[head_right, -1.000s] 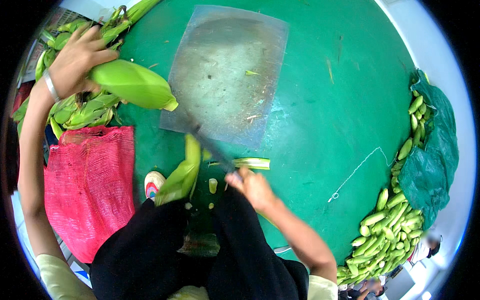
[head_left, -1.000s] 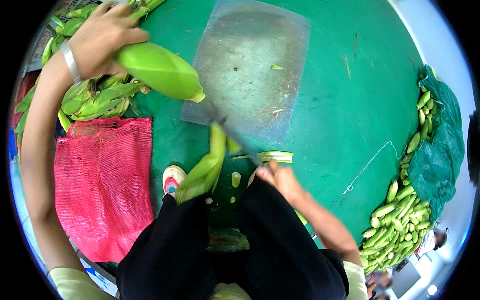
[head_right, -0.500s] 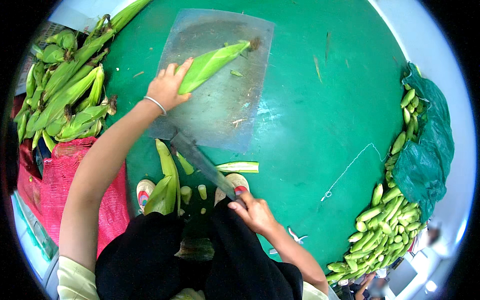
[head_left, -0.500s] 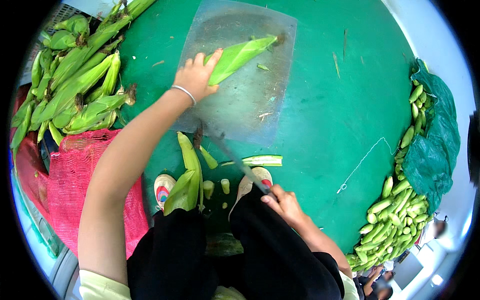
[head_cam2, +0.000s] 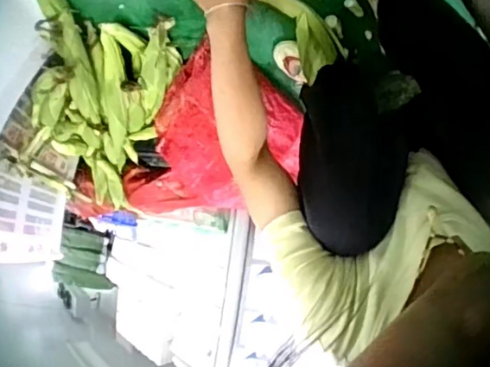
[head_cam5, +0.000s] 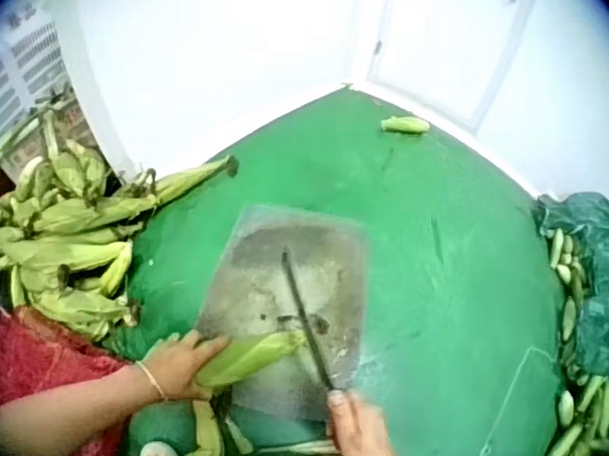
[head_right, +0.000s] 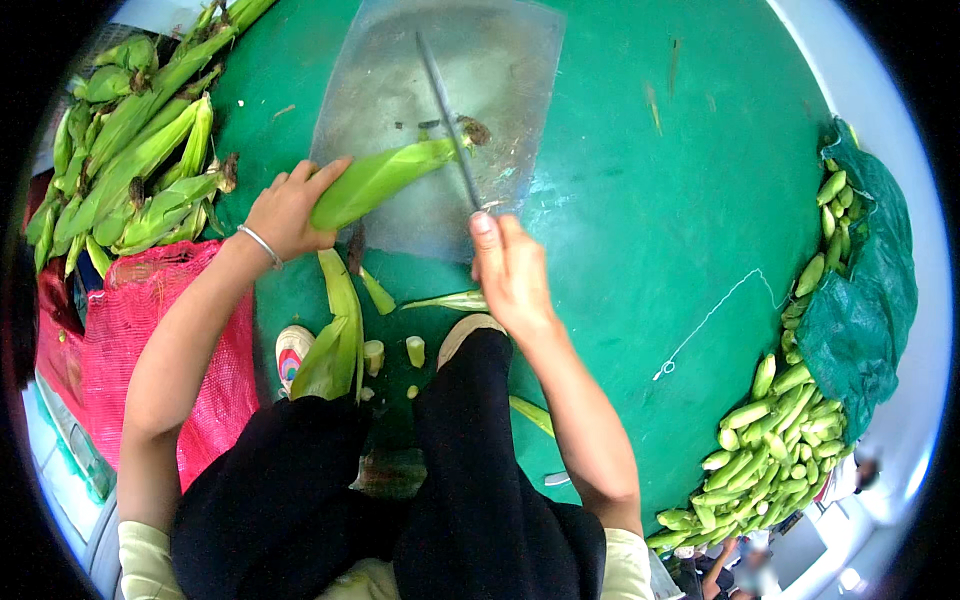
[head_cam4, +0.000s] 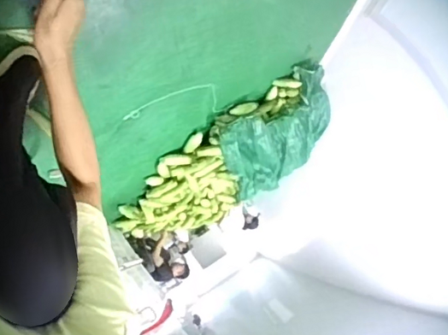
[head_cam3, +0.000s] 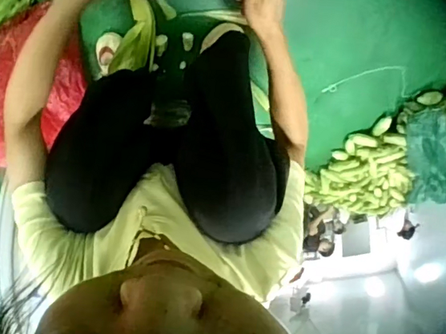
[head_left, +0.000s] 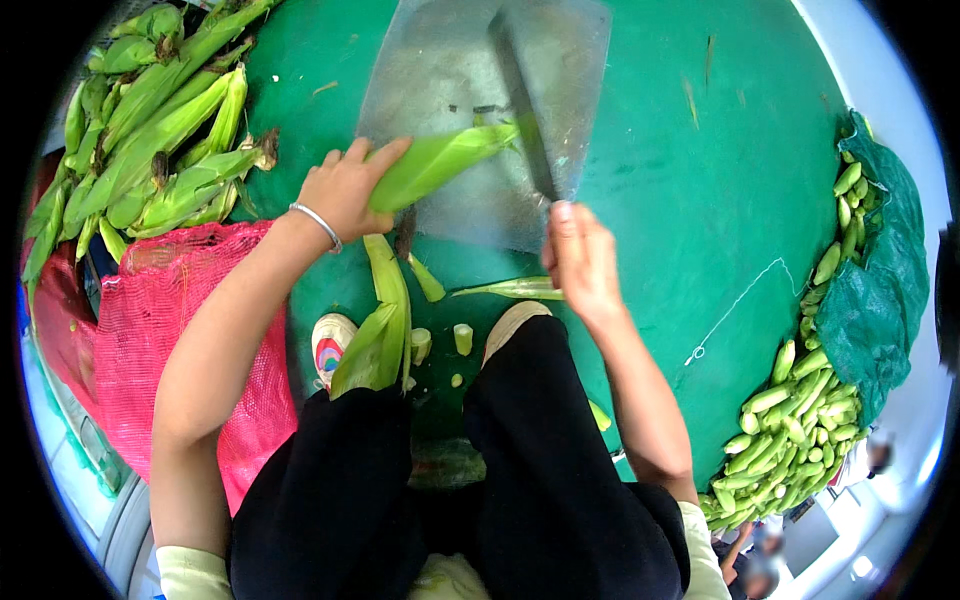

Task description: The person peels corn cobs by first using a cleaver to chop off the ends and then pulling back the husks by hand.

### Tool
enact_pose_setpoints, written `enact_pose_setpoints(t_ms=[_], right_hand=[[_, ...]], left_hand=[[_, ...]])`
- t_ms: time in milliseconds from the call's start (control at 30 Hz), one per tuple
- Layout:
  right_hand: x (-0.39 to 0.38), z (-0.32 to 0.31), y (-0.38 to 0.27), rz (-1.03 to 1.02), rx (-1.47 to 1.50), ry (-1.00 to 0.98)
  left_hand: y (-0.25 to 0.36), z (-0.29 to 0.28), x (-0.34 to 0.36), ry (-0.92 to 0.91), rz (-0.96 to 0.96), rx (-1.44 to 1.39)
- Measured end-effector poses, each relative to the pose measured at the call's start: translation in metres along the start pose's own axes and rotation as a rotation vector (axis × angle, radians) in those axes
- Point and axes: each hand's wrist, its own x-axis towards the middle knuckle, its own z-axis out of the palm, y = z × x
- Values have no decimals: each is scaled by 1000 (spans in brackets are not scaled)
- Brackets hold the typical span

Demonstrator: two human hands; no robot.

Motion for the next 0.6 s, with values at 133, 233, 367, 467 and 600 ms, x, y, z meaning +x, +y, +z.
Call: enact_pose_setpoints(t_ms=[133,233,367,467,600], right_hand=[[-3,-5,-26,-30,107,126],[23,14,39,-9,-140,-60],[20,13,24,280,212,-141],[0,3,36,279,214,-134],[-18,-13,28,61,-96,15]], left_hand=[[-7,16,-4,33,6,1],[-10,18,2,104,33,5],[-42,43,-14,67,85,-490],[-46,47,-40,31,33,-956],[-54,46,-75,89,-103,-1153]])
